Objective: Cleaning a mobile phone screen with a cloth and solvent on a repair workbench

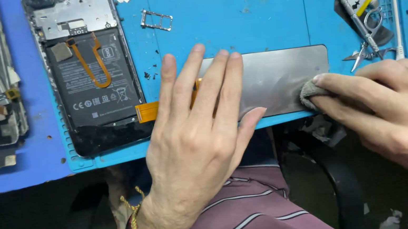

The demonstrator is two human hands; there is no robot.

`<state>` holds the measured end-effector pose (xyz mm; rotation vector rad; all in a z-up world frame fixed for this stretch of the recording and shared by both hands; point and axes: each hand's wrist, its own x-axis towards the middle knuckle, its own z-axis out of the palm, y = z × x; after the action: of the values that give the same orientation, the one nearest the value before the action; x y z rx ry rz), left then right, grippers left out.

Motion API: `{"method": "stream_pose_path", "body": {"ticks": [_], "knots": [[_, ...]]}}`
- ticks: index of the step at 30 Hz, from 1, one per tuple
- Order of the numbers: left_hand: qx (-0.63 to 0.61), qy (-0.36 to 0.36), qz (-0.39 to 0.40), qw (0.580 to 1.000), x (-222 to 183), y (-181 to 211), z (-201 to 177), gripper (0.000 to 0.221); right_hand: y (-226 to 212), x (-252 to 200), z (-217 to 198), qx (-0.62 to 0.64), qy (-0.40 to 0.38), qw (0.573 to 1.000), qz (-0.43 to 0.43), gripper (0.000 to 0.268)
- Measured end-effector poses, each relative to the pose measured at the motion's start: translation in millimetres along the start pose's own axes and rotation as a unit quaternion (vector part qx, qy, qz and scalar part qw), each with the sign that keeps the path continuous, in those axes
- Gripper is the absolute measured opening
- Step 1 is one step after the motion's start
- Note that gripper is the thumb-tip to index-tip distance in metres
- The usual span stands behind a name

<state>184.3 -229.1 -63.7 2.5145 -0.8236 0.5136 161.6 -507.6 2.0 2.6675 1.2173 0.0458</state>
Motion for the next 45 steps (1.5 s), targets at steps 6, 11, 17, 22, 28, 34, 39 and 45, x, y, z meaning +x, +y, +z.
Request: {"method": "stream_pose_path", "body": {"ticks": [6,11,17,22,28,34,39,45], "knots": [[-0.075,-0.012,-0.011,0.997,-1.7,-0.8,2.8,0.065,-8.0,25.9,6.1,0.047,0.066,0.996,-0.038,0.026],[-0.081,-0.005,0.006,0.997,-1.8,-5.2,-0.1,0.055,-3.0,12.0,6.9,0.061,-0.025,0.998,0.015,0.041],[-0.087,-0.028,0.017,0.996,-4.3,-3.6,-0.3,0.055,-15.5,8.2,8.0,0.052,0.027,0.998,0.011,0.036],[-0.062,-0.012,0.016,0.998,-4.1,-1.4,-0.6,0.05,-27.5,29.6,23.0,0.086,0.113,0.99,-0.017,0.029],[-0.055,-0.009,0.007,0.998,-5.0,0.4,2.1,0.052,-14.2,9.8,1.1,0.135,0.035,0.989,0.054,0.035],[-0.051,-0.008,0.005,0.999,-6.0,-1.7,0.9,0.053,-8.5,3.6,-2.3,0.178,-0.006,0.982,0.061,0.04],[-0.043,-0.007,-0.001,0.999,-5.7,0.0,1.3,0.06,-17.4,12.6,12.3,0.172,0.049,0.983,0.05,0.036],[-0.049,-0.012,-0.01,0.999,-6.4,1.0,-1.0,0.068,-25.3,36.6,17.9,0.147,0.081,0.985,0.046,0.031]]}}
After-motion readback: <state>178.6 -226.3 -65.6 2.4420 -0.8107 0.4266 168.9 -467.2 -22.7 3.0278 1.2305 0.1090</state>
